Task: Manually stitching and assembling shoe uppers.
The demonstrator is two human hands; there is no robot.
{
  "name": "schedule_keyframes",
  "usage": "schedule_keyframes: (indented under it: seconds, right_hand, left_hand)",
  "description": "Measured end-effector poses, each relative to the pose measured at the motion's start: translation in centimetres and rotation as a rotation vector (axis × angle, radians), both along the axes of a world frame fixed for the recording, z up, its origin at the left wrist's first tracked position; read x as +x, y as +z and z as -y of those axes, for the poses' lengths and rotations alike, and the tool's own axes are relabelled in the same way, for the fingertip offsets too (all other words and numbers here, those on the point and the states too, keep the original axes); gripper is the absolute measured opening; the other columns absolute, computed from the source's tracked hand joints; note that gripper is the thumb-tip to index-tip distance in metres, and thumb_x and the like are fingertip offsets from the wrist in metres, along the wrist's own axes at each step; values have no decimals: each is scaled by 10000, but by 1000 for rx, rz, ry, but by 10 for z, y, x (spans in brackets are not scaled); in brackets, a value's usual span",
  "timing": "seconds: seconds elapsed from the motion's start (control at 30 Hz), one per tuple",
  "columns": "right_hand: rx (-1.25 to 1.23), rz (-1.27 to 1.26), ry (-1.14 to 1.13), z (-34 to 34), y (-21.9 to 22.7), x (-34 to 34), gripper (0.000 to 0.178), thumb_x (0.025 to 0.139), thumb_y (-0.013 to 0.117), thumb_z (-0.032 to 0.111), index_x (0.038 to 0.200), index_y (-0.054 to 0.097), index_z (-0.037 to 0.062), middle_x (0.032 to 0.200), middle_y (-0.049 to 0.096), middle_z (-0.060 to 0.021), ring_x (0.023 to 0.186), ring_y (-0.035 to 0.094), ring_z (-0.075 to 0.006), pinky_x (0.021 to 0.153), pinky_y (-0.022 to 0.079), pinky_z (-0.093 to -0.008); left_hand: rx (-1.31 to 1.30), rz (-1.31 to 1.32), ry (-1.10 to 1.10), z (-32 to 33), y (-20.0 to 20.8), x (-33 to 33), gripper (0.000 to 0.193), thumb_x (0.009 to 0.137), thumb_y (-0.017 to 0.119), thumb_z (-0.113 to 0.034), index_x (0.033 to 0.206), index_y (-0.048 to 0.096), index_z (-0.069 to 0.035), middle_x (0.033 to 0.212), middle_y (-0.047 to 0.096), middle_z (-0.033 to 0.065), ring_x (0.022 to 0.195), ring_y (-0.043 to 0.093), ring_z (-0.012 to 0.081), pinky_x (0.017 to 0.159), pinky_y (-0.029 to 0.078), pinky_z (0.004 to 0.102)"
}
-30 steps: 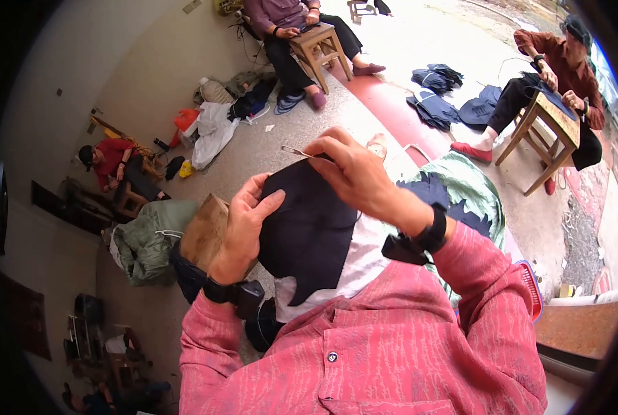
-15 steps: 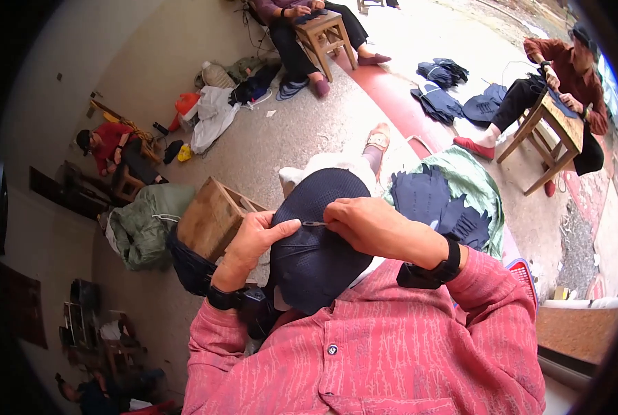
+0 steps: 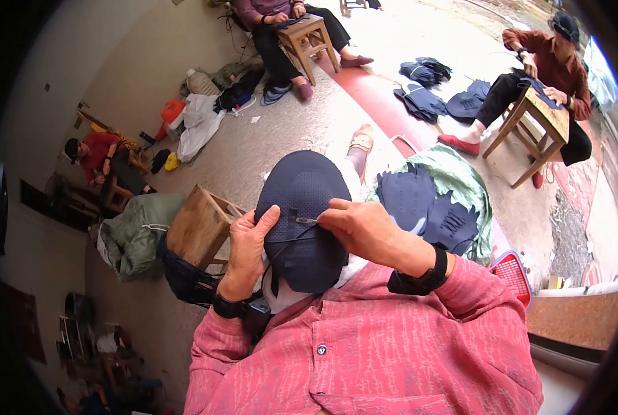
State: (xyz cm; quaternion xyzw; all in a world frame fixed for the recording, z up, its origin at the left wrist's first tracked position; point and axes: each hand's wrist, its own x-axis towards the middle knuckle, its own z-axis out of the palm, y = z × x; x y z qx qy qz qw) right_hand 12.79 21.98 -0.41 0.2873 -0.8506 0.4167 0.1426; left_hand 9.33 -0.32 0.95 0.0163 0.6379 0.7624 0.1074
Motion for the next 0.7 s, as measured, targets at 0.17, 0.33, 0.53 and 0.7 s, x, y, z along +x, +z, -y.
schedule_keyframes:
  seconds: [0.17,0.33,0.53,0.7]
  right_hand:
    - [-13,-13,10,0,-3,-6,85,829,609,36,913,624,42,816,582,-108,709,618,-321,592,494,-389]
    - [-181,-55,-91,7,-32,-17,112,804,643,70,909,615,44,783,589,-123,724,612,-337,614,494,-393]
    - [286,-258,98,27,-10,-25,176,757,580,113,905,582,18,915,590,-133,767,642,-333,638,519,-429]
    - [194,-109,36,18,-2,-21,235,767,598,138,933,526,-13,916,578,-151,797,646,-328,625,516,-420]
  left_hand:
    - [-21,2,0,-1,2,-3,174,879,668,-107,995,676,23,923,698,68,758,647,106,695,524,226]
    - [-486,-76,-125,-12,10,-15,296,816,698,-102,1065,650,51,993,679,69,816,635,133,749,512,262]
    - [-354,-296,-305,23,11,-1,296,876,624,-66,1147,615,52,997,671,152,960,627,219,854,533,340]
    - [-306,60,-139,-12,21,-5,363,826,717,-125,1125,616,54,1003,664,145,834,658,232,744,574,326]
